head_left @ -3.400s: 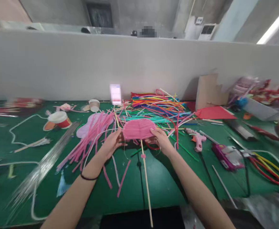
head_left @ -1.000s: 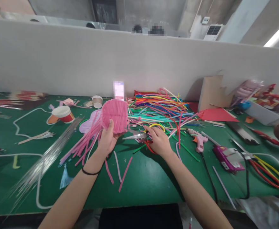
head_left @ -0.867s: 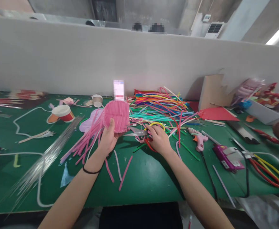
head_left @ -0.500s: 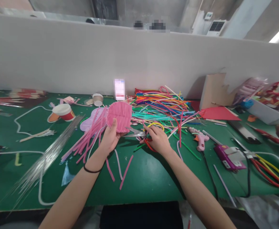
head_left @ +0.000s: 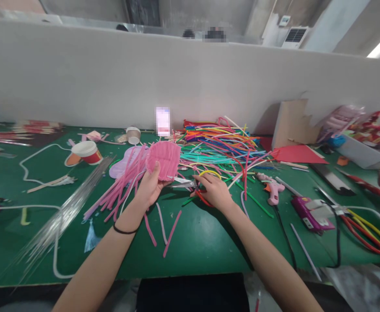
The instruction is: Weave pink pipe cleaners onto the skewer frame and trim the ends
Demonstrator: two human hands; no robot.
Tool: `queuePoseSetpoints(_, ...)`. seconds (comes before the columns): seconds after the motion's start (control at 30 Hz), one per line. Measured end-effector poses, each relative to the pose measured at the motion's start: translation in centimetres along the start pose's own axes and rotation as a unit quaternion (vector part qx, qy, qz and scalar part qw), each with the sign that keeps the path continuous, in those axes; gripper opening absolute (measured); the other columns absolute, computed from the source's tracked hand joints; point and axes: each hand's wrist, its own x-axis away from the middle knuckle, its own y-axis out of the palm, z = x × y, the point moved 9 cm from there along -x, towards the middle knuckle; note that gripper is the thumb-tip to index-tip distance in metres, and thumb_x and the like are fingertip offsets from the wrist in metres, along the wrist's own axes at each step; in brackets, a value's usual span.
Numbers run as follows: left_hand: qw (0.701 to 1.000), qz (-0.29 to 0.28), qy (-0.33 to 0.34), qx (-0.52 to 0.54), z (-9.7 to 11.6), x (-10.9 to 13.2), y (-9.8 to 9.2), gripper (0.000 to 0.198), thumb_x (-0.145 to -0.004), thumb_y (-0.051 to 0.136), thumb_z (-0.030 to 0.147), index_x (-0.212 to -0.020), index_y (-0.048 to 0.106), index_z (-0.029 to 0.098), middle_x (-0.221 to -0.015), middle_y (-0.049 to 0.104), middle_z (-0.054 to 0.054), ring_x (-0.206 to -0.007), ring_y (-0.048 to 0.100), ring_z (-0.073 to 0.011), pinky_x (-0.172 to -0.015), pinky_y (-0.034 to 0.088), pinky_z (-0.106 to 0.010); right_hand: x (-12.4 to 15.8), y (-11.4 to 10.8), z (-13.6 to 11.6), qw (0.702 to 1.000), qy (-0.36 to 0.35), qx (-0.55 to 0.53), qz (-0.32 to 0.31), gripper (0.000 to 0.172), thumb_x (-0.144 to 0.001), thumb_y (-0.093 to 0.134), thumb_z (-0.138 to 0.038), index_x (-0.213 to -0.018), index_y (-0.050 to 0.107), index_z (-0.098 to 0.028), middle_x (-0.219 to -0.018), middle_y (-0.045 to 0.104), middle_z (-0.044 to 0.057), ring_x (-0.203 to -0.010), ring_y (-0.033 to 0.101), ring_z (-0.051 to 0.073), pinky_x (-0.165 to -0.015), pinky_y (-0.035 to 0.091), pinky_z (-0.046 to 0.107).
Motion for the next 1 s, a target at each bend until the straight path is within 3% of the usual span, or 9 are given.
queuePoseSetpoints(0.17,1.000,-0.013,-0.005,-0.012,0.0,0.0,0.2,0.032,-0.083,0.067,0.039,-0.106,0.064,0.017,-0.081,0.073,-0.008,-0.071,0.071,-0.0179,-0.067,0.059,-0.028,0.1,0.6,0.5,0.999,0.032,0.017,-0.024,0.046,-0.087,0.060,-0.051,-0.124,0.061,-0.024,-0.107,0.069,0.008,-0.096,0.064,0.021,-0.073,0.045,0.027)
queuePoseSetpoints(0.4,1.000,-0.009,0.007,-0.007,0.2,0.1,0.2,0.032,-0.081,0.069,0.039,-0.103,0.066,0.016,-0.084,0.072,-0.008,-0.073,0.069,-0.0182,-0.069,0.059,-0.031,0.2,0.9,0.3,0.997,0.041,0.047,-0.036,0.040,-0.088,0.053,-0.058,-0.107,0.065,-0.025,-0.096,0.071,0.004,-0.081,0.066,0.018,-0.057,0.034,0.025)
queuePoseSetpoints(0.8,0.999,0.001,0.002,-0.049,0.0,-0.2,-0.5,0.045,-0.078,0.068,0.052,-0.105,0.065,0.017,-0.081,0.071,-0.006,-0.073,0.068,-0.0187,-0.072,0.058,-0.036,0.3,1.7,-0.4,0.993,0.034,0.080,-0.074,0.047,-0.092,0.043,-0.060,-0.104,0.066,-0.020,-0.090,0.072,0.007,-0.072,0.065,0.017,-0.054,0.025,0.027)
queuePoseSetpoints(1.0,0.999,-0.002,-0.026,-0.027,-0.1,-0.4,-0.4,0.044,-0.083,0.060,0.056,-0.104,0.065,0.017,-0.094,0.073,-0.009,-0.081,0.069,-0.0208,-0.074,0.058,-0.038,-0.5,2.3,-1.4,0.986,-0.003,0.121,-0.112,0.053,-0.096,0.031,-0.059,-0.099,0.065,-0.018,-0.081,0.072,0.010,-0.067,0.064,0.019,-0.056,0.025,0.028)
